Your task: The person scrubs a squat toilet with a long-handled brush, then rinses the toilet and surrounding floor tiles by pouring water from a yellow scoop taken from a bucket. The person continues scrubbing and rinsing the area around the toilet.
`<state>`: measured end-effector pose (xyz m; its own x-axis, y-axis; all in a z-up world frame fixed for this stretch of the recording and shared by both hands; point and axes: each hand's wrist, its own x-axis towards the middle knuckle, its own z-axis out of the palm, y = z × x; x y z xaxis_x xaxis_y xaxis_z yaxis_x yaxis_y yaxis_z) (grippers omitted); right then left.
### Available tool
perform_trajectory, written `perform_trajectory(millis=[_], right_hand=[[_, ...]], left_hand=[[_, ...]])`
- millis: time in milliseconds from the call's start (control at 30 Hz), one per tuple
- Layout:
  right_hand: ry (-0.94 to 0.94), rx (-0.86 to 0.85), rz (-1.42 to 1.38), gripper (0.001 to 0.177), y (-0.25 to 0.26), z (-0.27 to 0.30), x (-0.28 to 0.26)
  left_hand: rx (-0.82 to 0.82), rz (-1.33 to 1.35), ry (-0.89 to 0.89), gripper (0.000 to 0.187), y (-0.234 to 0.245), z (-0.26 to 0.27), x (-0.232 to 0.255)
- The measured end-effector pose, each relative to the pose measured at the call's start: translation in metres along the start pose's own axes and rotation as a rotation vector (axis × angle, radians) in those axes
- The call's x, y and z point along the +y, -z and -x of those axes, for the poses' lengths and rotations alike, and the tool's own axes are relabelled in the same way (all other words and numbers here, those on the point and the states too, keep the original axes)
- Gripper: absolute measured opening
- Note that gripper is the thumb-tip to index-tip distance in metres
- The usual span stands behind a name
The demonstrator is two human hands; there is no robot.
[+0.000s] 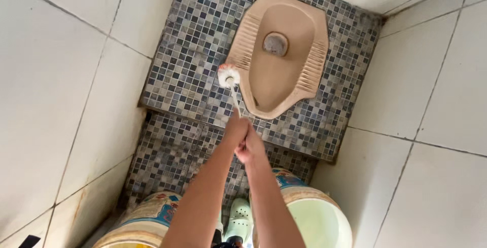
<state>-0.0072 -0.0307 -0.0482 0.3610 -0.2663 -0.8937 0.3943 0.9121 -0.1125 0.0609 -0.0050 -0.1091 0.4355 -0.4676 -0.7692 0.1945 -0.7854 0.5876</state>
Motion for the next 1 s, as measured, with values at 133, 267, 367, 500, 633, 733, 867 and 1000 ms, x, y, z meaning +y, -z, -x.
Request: perform_trajectory(millis=[133,267,367,500,633,733,867,1000], right_hand=[[0.104,-0.345,0.030,0.027,0.050,0.069,0.032],[0.126,0.000,0.157,0.030,0.100,0.137,0.062],[0.093,0.110,0.182,0.030,0.111,0.144,0.055],[0.054,0.172,0.190,0.030,0.129,0.159,0.045],[0.061,0.108,0.167,0.031,0.108,0.136,0.024],[0.050,0.000,0.133,0.033,0.093,0.122,0.022],[0.066,-0.183,0.064,0.029,0.043,0.047,0.012],[0.044,-0.199,0.112,0.026,0.024,-0.011,0.001]], left_hand=[[0.007,-0.140,-0.111,0.061,-0.030,0.058,-0.043],[-0.105,0.040,0.004,0.069,-0.065,0.156,-0.097],[-0.166,-0.017,-0.019,0.060,-0.080,0.165,-0.088],[-0.095,0.024,0.063,0.060,-0.089,0.177,-0.061],[-0.047,0.130,0.125,0.061,-0.069,0.173,-0.036],[-0.031,0.081,0.117,0.066,-0.056,0.147,-0.033],[0.087,-0.074,-0.096,0.065,-0.028,0.063,-0.013],[0.088,-0.141,-0.054,0.072,-0.011,-0.002,0.003]])
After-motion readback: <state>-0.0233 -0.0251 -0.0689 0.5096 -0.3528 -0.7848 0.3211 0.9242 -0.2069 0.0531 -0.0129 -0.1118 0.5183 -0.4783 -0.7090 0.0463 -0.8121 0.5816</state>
